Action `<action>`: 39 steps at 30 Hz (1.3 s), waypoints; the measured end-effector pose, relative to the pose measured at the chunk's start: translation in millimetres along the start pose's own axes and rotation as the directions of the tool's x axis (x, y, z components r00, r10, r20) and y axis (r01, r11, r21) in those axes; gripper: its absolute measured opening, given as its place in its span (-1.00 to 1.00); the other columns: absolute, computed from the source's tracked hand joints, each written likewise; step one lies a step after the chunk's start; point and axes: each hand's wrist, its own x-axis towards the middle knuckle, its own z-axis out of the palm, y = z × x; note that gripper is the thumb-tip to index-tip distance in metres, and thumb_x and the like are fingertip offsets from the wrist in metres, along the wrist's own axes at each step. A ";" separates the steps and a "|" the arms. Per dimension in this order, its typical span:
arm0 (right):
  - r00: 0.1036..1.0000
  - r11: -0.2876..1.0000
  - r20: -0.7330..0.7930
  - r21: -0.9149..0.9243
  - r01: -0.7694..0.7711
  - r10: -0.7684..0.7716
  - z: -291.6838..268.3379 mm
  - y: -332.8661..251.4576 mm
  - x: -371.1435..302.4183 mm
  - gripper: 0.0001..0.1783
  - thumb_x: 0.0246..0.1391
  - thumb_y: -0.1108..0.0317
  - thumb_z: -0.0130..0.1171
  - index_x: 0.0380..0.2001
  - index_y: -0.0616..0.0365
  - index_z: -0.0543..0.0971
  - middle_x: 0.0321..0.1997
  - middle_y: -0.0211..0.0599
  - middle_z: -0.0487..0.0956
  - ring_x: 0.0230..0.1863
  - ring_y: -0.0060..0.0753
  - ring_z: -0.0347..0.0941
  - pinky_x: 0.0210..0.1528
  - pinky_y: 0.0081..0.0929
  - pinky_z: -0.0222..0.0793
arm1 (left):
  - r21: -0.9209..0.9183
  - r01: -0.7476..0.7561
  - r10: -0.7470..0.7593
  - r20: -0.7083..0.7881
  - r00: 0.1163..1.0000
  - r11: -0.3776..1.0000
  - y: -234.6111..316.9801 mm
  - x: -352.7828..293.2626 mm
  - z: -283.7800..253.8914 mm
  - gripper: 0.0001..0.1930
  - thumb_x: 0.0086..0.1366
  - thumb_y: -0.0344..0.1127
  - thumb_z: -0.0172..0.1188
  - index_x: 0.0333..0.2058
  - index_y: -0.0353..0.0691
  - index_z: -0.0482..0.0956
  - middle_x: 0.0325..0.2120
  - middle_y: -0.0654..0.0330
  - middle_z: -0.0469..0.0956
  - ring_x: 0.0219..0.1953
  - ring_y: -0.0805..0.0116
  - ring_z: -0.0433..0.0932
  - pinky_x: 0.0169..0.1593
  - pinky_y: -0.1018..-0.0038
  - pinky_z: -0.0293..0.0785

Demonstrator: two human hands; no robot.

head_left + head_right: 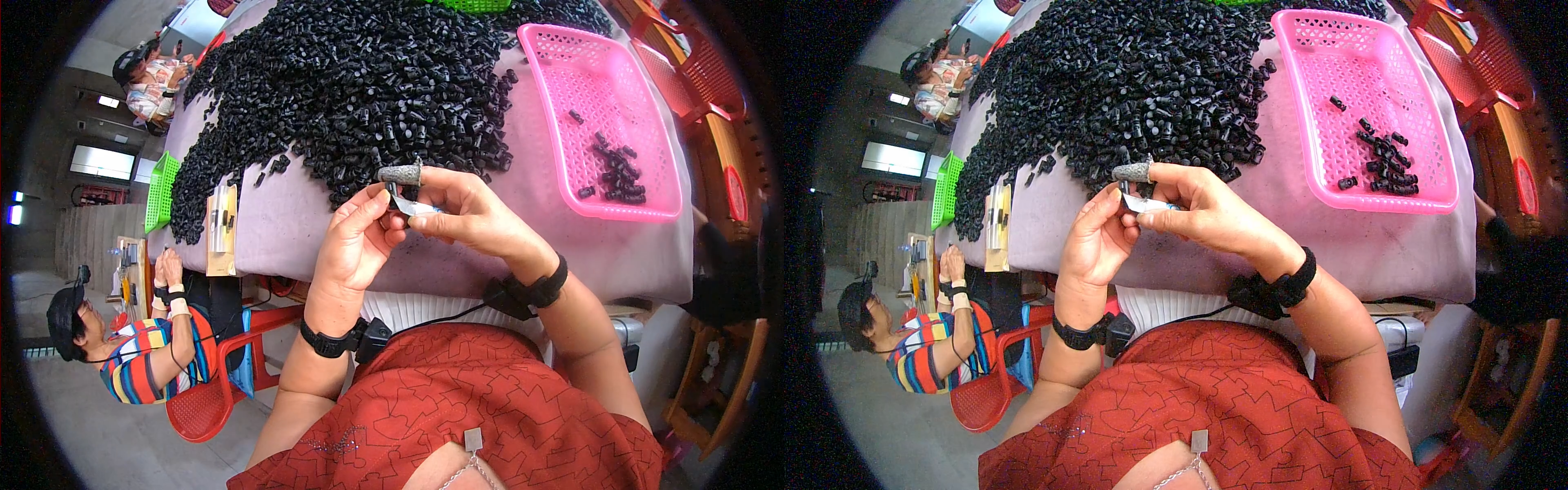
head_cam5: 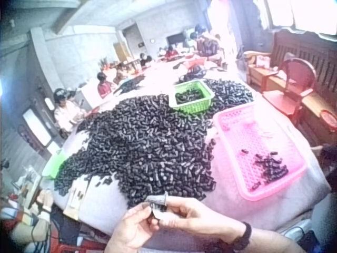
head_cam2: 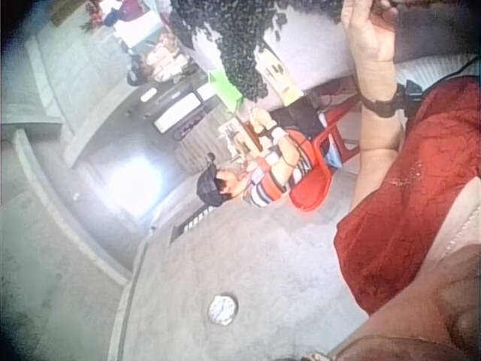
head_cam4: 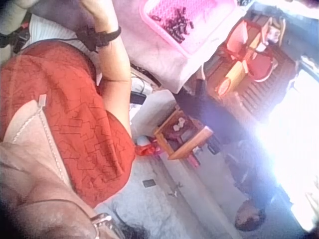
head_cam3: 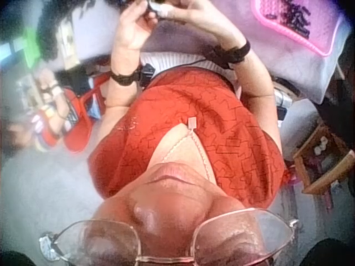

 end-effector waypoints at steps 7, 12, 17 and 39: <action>0.999 0.999 -0.013 -0.009 -0.040 0.040 -3.1 3.9 0.4 -0.58 0.16 0.33 0.18 0.09 0.16 0.47 -0.36 -0.59 0.55 -0.47 -0.85 0.26 -0.49 -0.79 0.13 | 0.016 0.014 -0.014 0.003 1.000 1.000 -2.5 -0.3 -1.5 -0.83 0.30 -0.38 0.15 -0.16 -0.26 0.53 -0.41 0.24 0.57 -0.45 0.53 0.54 -0.37 0.59 0.55; 0.994 0.994 -0.036 0.052 -0.100 0.102 -5.8 6.0 1.7 -0.69 0.18 0.35 0.15 -0.01 0.16 0.55 -0.42 -0.64 0.54 -0.53 -0.89 0.20 -0.55 -0.80 0.05 | 0.032 0.028 -0.029 0.031 0.999 0.999 -4.5 -1.9 0.7 -0.83 0.30 -0.37 0.15 -0.16 -0.27 0.53 -0.42 0.24 0.56 -0.45 0.53 0.53 -0.37 0.60 0.54; 0.997 0.993 0.005 0.090 -0.082 0.082 -1.6 0.9 1.0 -0.59 0.15 0.35 0.19 0.07 0.17 0.47 -0.44 -0.64 0.51 -0.53 -0.86 0.21 -0.54 -0.79 0.08 | -0.025 0.020 -0.020 0.007 1.000 0.999 -5.2 2.2 -4.3 -0.83 0.29 -0.36 0.16 -0.18 -0.28 0.54 -0.42 0.24 0.57 -0.46 0.52 0.53 -0.38 0.60 0.54; 0.998 0.998 0.027 0.023 -0.052 0.051 -4.0 4.4 0.2 -0.59 0.11 0.38 0.21 0.04 0.19 0.48 -0.48 -0.60 0.50 -0.52 -0.83 0.25 -0.54 -0.77 0.12 | -0.049 0.071 -0.068 0.050 0.996 0.996 -2.8 -1.2 0.1 -0.84 0.29 -0.34 0.15 -0.22 -0.28 0.56 -0.43 0.25 0.54 -0.46 0.49 0.48 -0.40 0.60 0.50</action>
